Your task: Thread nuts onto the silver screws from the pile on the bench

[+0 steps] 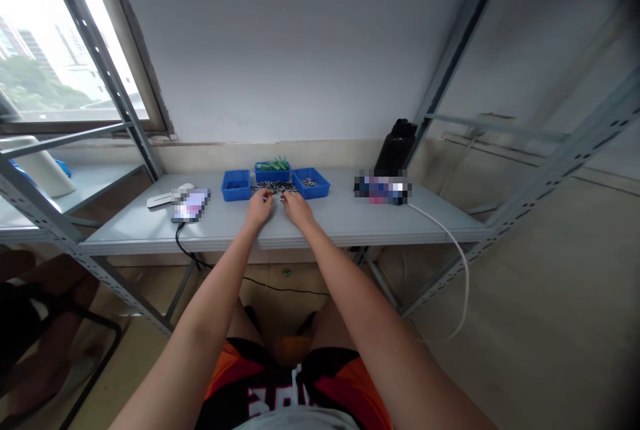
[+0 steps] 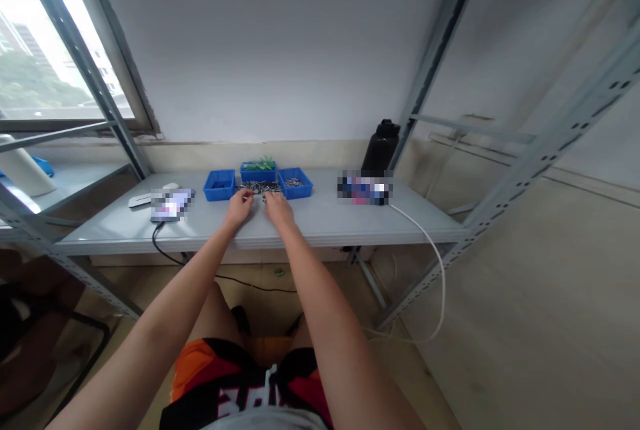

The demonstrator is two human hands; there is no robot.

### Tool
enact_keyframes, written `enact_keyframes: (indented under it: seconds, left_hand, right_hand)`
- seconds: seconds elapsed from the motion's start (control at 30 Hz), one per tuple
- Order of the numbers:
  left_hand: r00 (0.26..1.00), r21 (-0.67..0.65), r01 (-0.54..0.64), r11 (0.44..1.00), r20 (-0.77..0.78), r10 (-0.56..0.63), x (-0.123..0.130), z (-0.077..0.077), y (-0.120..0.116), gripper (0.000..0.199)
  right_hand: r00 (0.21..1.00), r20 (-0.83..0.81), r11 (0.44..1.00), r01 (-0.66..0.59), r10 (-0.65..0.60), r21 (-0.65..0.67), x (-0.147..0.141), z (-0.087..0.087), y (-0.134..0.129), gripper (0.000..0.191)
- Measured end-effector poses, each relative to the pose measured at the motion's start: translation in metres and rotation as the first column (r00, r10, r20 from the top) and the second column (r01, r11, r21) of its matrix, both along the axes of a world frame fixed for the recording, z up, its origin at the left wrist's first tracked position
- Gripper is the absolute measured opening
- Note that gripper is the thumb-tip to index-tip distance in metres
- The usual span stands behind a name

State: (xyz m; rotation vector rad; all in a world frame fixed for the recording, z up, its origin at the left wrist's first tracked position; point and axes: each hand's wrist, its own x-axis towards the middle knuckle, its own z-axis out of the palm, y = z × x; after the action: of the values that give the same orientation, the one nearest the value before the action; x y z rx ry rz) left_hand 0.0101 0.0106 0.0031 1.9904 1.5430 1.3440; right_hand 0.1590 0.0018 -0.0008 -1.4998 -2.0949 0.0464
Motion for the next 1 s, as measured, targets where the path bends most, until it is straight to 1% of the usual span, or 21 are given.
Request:
enact_keyframes:
  seconds: [0.1,0.23,0.37,0.57,0.7,1.0]
  left_hand:
    - [0.999,-0.002,-0.001,1.000,-0.042,0.000,0.001,-0.001,0.000,0.023]
    - [0.992,-0.016,0.047,0.999,-0.117,-0.049,0.002,0.000,-0.002,0.022]
    - [0.983,-0.056,0.070,0.996,-0.163,-0.079,0.002,0.001,-0.003,0.026]
    - [0.992,-0.069,0.060,0.996,-0.109,-0.067,0.003,0.003,-0.005,0.025]
    - [0.993,-0.093,0.045,0.995,-0.107,-0.055,0.004,0.006,-0.007,0.024]
    - [0.995,-0.064,0.057,0.996,-0.074,-0.062,0.004,0.010,-0.010,0.023]
  right_hand:
    - [0.994,-0.032,0.994,-0.105,0.106,0.024,0.000,0.002,-0.001,0.032]
    - [0.982,-0.070,0.985,-0.171,0.173,0.029,0.000,0.008,-0.008,0.032]
    - [0.980,-0.100,0.984,-0.168,0.174,0.063,0.001,0.010,-0.011,0.031]
    - [0.974,-0.152,0.982,-0.153,0.169,0.111,0.001,0.002,-0.002,0.028]
    - [0.962,-0.195,0.974,-0.161,0.191,0.159,0.001,-0.003,0.004,0.025]
    - [0.941,-0.255,0.966,-0.180,0.224,0.183,0.002,-0.004,0.006,0.024]
